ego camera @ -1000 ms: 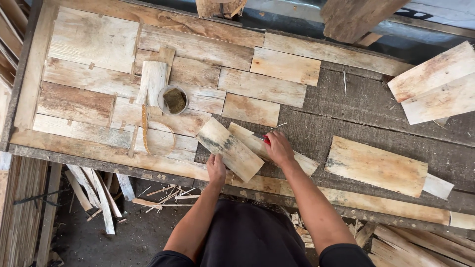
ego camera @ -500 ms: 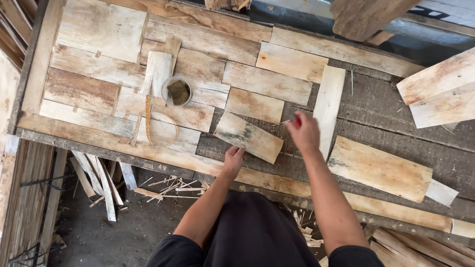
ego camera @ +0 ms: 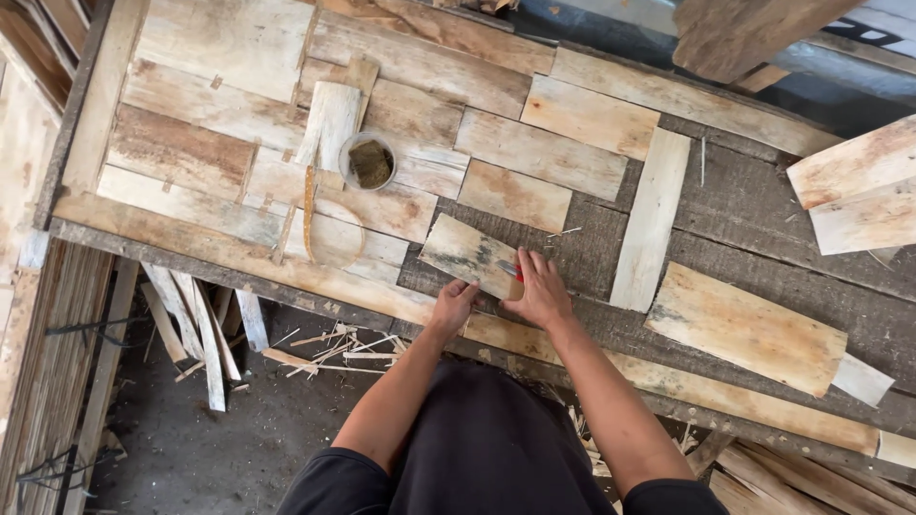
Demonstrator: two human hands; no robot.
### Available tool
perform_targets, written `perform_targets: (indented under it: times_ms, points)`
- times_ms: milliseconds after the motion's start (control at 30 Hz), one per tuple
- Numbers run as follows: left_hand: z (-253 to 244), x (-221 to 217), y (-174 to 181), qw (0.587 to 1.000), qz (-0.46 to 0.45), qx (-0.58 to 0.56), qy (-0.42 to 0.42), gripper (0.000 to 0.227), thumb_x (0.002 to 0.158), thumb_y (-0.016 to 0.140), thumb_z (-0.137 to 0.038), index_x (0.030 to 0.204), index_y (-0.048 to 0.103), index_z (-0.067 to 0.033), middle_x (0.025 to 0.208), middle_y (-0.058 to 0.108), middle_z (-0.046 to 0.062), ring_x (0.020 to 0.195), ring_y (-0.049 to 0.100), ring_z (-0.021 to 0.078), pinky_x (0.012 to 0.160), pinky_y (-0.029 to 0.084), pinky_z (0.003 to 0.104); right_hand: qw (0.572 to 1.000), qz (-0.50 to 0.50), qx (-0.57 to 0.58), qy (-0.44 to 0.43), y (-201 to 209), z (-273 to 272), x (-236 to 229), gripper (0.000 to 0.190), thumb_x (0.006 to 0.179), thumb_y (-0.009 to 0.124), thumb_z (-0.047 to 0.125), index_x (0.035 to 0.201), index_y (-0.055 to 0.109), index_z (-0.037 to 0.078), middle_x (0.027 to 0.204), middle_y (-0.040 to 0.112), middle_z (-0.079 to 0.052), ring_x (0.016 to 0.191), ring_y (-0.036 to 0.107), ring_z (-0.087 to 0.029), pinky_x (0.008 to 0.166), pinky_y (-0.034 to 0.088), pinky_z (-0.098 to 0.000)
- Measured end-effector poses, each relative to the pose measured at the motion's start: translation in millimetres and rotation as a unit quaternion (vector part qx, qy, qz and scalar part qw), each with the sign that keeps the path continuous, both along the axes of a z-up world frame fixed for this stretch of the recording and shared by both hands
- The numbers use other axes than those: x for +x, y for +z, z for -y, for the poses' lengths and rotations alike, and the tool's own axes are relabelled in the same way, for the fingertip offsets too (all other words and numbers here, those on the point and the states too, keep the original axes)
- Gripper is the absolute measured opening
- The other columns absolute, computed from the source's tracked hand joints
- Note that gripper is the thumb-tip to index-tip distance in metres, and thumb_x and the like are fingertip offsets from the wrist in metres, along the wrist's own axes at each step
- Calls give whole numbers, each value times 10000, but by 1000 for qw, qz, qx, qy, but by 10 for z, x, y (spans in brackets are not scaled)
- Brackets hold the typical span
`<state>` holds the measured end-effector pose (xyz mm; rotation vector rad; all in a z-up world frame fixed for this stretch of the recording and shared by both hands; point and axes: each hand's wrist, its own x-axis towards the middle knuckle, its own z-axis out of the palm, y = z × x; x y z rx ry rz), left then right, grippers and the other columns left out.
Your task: Cutting and fitting bark or wooden veneer panels on a layout table to construct a mosaic or wall panel design.
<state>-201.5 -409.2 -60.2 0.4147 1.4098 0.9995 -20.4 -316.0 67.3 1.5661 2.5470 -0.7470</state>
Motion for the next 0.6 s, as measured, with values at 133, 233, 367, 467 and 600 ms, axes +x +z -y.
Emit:
perform_targets:
  times_ms: [133, 233, 367, 467, 600]
  points:
    - [142, -275, 882, 971, -237, 7, -33, 254, 966, 694, -324, 976, 718, -71, 739, 699, 17, 696, 661, 138, 667, 519, 296, 1000, -21, -6, -16, 21, 68, -103, 1224, 568, 945, 429, 1552, 334, 35, 1502, 436, -163, 1306, 462, -391, 1123, 425, -448]
    - [323, -508, 967, 867, -484, 19, -120, 265, 1024, 619, -359, 1150, 743, -162, 1084, 756, 48, 1104, 668, 221, 981, 500, 420, 999, -7, -28, -33, -1, 117, -170, 1192, 594, 939, 434, 1562, 345, 69, 1526, 423, -141, 1295, 466, -387, 1130, 423, -447]
    - [484, -680, 1092, 804, -569, -71, -157, 724, 937, 611, -436, 1554, 361, -150, 1575, 338, 178, 1511, 250, 370, 1191, 203, 602, 1000, 1, -24, -19, -117, 198, -243, 1241, 582, 950, 454, 1578, 317, 73, 1542, 401, -154, 1305, 460, -388, 1145, 416, -448]
    - [549, -745, 1009, 810, -565, -59, -149, 866, 941, 593, -451, 1634, 195, -117, 1639, 180, 262, 1548, 117, 425, 1214, 113, 618, 997, 47, -56, -21, -149, 243, -307, 1265, 583, 955, 476, 1588, 278, 113, 1552, 370, -131, 1328, 442, -366, 1170, 400, -440]
    - [643, -775, 751, 816, -564, 0, -130, 782, 975, 558, -352, 1636, 222, -104, 1671, 170, 294, 1561, 114, 431, 1236, 102, 601, 994, 83, -67, -18, -162, 333, -307, 1244, 612, 945, 496, 1610, 275, 176, 1578, 357, -93, 1362, 429, -348, 1189, 410, -442]
